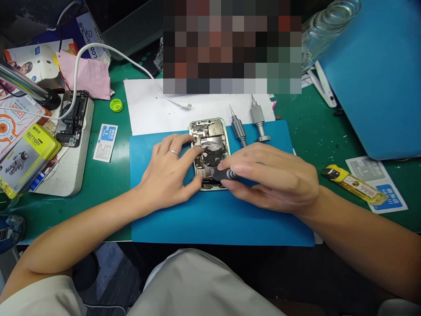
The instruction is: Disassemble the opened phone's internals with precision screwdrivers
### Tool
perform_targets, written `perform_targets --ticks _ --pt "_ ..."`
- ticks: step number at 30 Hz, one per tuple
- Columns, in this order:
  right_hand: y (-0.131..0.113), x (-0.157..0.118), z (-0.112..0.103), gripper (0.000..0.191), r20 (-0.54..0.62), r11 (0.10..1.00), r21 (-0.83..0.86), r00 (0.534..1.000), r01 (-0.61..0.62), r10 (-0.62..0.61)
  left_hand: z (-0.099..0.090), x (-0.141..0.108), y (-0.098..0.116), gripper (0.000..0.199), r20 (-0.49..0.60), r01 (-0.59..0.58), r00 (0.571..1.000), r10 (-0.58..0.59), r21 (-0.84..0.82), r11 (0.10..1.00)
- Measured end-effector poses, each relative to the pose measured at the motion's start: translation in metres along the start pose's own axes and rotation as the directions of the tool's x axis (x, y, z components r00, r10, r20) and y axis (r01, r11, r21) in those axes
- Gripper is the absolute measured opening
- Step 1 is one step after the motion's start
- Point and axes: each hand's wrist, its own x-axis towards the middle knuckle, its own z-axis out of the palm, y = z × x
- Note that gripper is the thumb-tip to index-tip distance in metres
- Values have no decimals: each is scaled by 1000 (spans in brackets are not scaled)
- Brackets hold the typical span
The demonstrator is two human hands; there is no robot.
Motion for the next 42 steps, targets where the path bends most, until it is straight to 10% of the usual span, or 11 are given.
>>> perform_targets --ticks 42 --pt "-6 6 -4 56 20 999 22 999 -42 41 0 0 1 40 7 1 1000 -1 -5 1000"
